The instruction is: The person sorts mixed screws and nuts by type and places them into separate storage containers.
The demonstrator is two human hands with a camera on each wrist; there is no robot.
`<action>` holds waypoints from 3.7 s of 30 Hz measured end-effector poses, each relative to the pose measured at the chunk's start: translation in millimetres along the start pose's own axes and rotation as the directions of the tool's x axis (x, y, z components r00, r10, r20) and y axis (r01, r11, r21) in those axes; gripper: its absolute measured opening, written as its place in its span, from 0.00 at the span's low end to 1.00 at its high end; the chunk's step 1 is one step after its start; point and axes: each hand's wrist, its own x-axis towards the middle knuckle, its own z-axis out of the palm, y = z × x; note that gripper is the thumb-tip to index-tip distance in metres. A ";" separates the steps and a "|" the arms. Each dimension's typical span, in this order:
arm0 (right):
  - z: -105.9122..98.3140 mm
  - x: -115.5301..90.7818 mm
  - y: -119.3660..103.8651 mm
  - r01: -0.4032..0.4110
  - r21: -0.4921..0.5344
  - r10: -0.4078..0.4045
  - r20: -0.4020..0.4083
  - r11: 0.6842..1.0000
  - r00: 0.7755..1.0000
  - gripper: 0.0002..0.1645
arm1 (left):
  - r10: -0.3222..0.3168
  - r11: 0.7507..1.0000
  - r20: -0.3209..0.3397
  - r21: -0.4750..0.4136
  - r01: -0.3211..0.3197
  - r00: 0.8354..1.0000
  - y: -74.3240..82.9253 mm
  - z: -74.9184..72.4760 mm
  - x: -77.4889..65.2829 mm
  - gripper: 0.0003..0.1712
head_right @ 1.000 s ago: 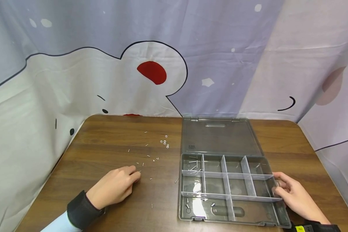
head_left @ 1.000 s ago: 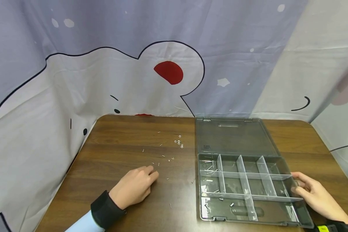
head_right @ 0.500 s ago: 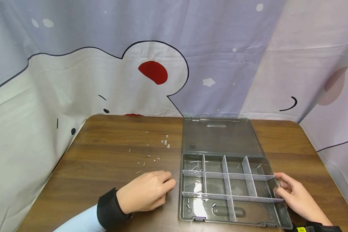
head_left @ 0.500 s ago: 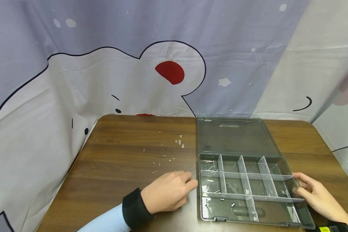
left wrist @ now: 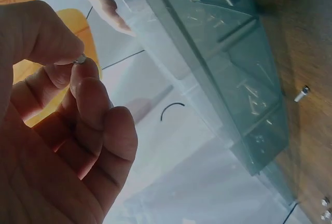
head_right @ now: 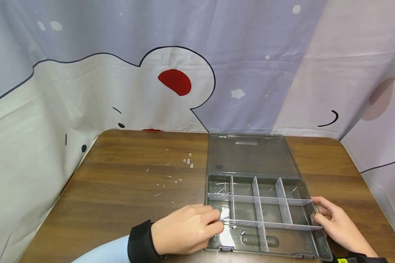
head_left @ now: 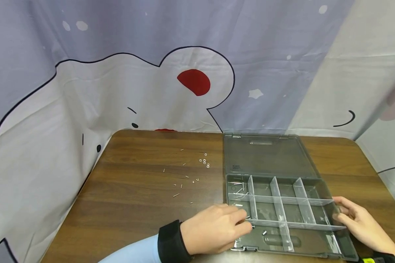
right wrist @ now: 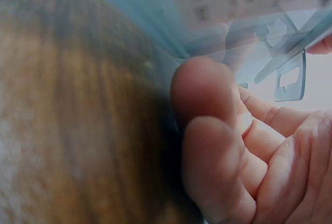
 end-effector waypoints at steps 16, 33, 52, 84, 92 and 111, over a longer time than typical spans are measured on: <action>1.1 -0.9 -3.1 0.000 0.009 0.000 -0.008 1.000 1.000 0.26 | -0.046 0.998 0.156 -0.029 0.051 0.987 4.0 -6.3 -5.0 0.52; 1.8 -0.1 0.7 0.016 0.030 -0.016 -0.014 0.999 1.000 0.25 | -0.315 0.942 0.220 -0.046 0.332 0.923 -27.7 -3.2 -31.2 0.72; -0.5 0.2 1.5 -0.005 0.002 0.005 0.001 1.000 1.000 0.27 | -0.364 0.922 0.341 -0.004 0.388 0.867 -49.1 19.1 -42.1 0.48; 3.6 -2.1 -7.2 0.027 0.067 -0.028 0.015 0.997 0.999 0.26 | -0.208 0.977 0.290 0.103 0.186 0.934 -58.8 38.4 -42.5 0.12; 9.5 0.1 -18.5 0.024 0.118 -0.035 0.095 0.993 0.995 0.30 | -0.244 0.970 0.282 0.085 0.229 0.928 -61.3 42.8 -46.8 0.05; 17.9 1.6 -28.3 0.070 0.148 -0.086 0.105 0.986 0.991 0.30 | -0.277 0.959 0.275 0.131 0.249 0.921 -67.0 39.9 -51.3 0.10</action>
